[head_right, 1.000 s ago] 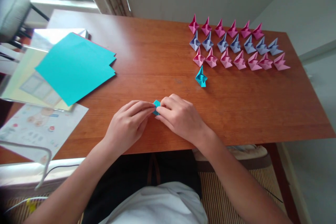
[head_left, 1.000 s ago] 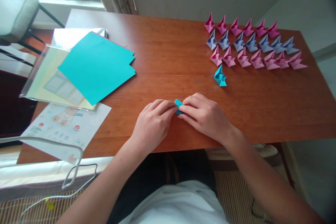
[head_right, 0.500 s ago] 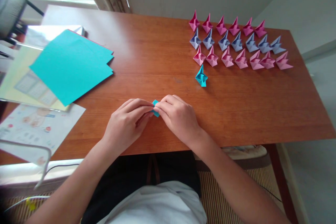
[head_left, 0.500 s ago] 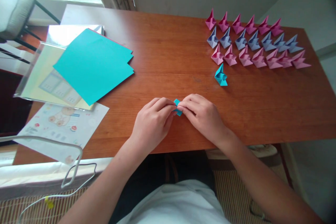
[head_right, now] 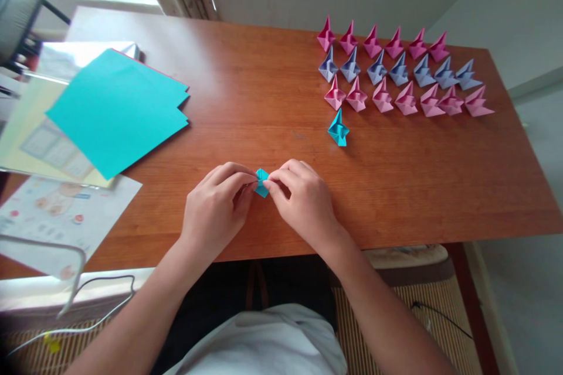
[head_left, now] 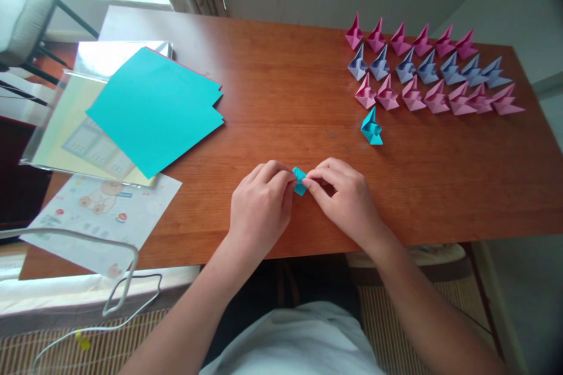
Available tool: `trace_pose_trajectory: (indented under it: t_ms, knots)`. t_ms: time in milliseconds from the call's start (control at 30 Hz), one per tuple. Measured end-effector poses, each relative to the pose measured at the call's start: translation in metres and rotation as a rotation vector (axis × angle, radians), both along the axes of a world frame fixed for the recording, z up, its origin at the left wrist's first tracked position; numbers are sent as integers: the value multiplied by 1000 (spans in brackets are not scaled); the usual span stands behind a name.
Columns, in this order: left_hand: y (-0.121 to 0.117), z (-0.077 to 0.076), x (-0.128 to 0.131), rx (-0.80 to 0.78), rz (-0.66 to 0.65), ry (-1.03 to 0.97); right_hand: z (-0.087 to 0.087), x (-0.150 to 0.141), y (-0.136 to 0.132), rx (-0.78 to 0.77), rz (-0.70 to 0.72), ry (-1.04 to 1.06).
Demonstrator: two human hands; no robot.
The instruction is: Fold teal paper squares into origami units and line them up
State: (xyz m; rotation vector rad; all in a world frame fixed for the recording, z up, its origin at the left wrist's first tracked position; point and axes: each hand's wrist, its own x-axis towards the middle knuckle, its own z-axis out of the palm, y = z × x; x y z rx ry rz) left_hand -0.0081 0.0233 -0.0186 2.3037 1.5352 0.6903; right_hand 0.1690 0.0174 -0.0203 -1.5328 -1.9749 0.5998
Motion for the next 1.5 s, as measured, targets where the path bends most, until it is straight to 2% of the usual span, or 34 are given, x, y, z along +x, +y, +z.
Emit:
trace_pose_trajectory:
  t_ms: [500,700,1000,1200,1367,1500]
  knots:
    - [1,-3,2,-16,114,-39,6,-13,9,-104,-122,-135]
    - [2,-3,3,-10,110,-8,6,-13,12,-123,-156,-152]
    - [2,-5,2,11,93,28,7,-17,10,-76,-110,-268]
    - [1,-6,2,57,68,61,15,-15,16,-115,-62,-359]
    - [2,-8,3,53,83,33,13,-15,16,-87,-70,-345]
    - [3,-7,1,12,92,-28,8,-14,10,-79,-87,-235]
